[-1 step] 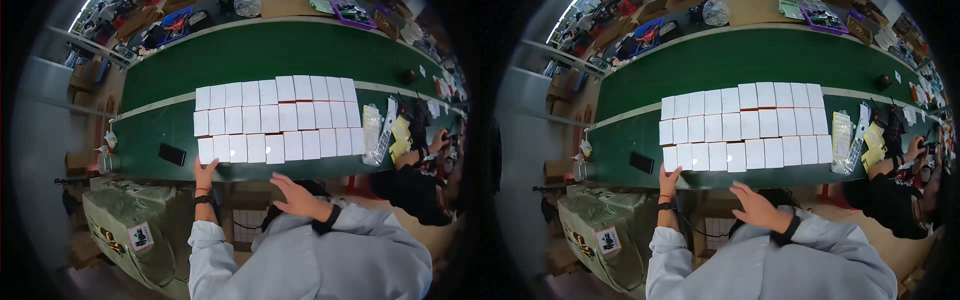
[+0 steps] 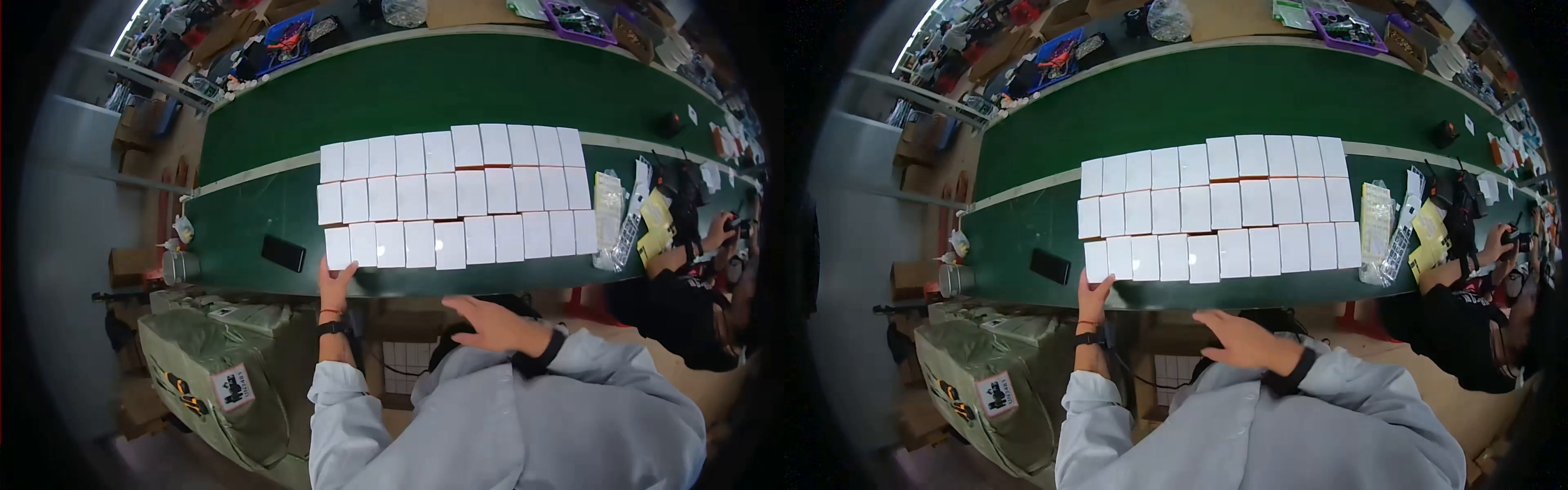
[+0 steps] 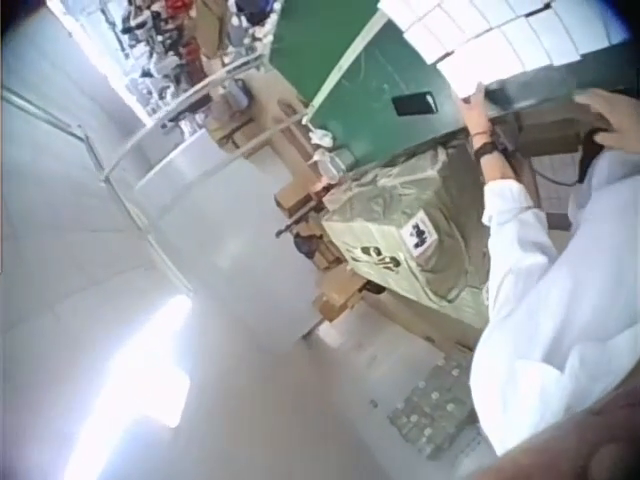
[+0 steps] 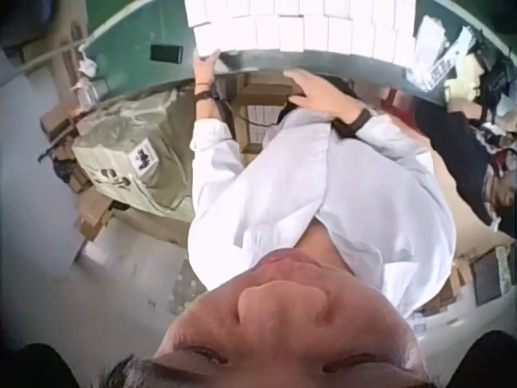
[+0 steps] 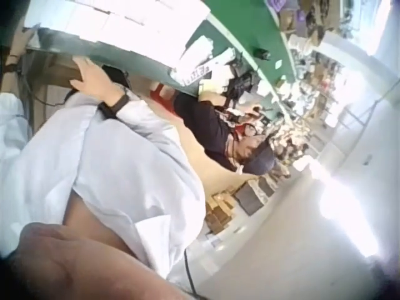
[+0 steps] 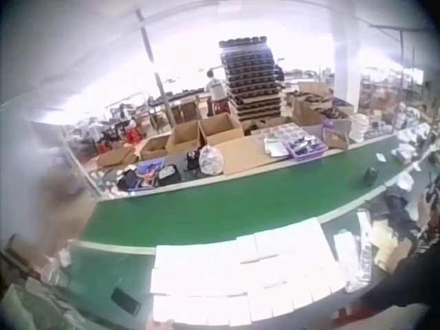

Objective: Packing electronic devices into individual boxes and organizing them into shipping cartons on an assembly line.

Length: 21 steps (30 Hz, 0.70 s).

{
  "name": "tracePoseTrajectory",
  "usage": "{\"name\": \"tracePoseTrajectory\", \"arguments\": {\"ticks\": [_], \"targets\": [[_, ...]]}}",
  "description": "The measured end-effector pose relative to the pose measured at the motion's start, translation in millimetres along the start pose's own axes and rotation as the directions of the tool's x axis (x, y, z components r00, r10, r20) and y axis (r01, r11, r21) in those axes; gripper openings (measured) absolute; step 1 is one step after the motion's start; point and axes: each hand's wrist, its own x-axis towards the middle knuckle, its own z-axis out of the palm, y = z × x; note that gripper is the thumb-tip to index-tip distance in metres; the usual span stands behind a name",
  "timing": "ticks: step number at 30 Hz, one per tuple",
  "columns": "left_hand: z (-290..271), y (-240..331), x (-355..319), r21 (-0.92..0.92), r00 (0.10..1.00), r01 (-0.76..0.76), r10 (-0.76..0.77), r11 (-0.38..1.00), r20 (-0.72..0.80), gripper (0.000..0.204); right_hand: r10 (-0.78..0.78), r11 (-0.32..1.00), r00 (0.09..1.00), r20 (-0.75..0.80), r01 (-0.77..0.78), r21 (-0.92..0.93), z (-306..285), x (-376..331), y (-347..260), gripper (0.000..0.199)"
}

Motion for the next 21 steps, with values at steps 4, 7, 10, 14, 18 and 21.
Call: {"name": "tracePoseTrajectory", "arguments": {"ticks": [4,7,10,14,18,21], "targets": [[-13.3,7.1,-1.8,-0.019,0.992,0.091,-0.089,0.996,0.089,0.052,-0.059,0.989,0.998,-0.026,0.055,-0.140,-67.9,-3.2,15.4,0.054],[-12.6,16.4,-3.6,0.022,0.996,0.050,-0.052,0.998,0.077,0.057,-0.001,0.975,0.970,-0.244,-0.053,-0.214,-102.6,-13.8,20.7,0.054],[-31.6,19.4,-2.6,0.068,0.966,0.220,-0.227,0.973,0.121,0.058,0.009,0.952,0.897,-0.441,-0.143,-0.271,-123.3,-27.7,24.9,0.055],[-63.7,24.1,28.9,-0.137,0.955,0.235,-0.254,0.962,-0.153,0.047,0.130,0.913,0.829,-0.544,-0.314,-0.260,-127.1,-62.3,35.0,0.062],[-141.8,-11.0,31.7,0.040,0.930,0.260,-0.239,0.965,-0.279,0.030,0.101,0.794,0.655,-0.749,-0.506,-0.336,-100.4,-61.3,68.7,0.071],[-111.8,-3.1,21.2,0.361,0.985,-0.022,0.083,0.932,-0.153,0.035,0.232,0.844,0.452,-0.861,-0.534,-0.054,-96.6,-79.0,137.5,0.069]]}}
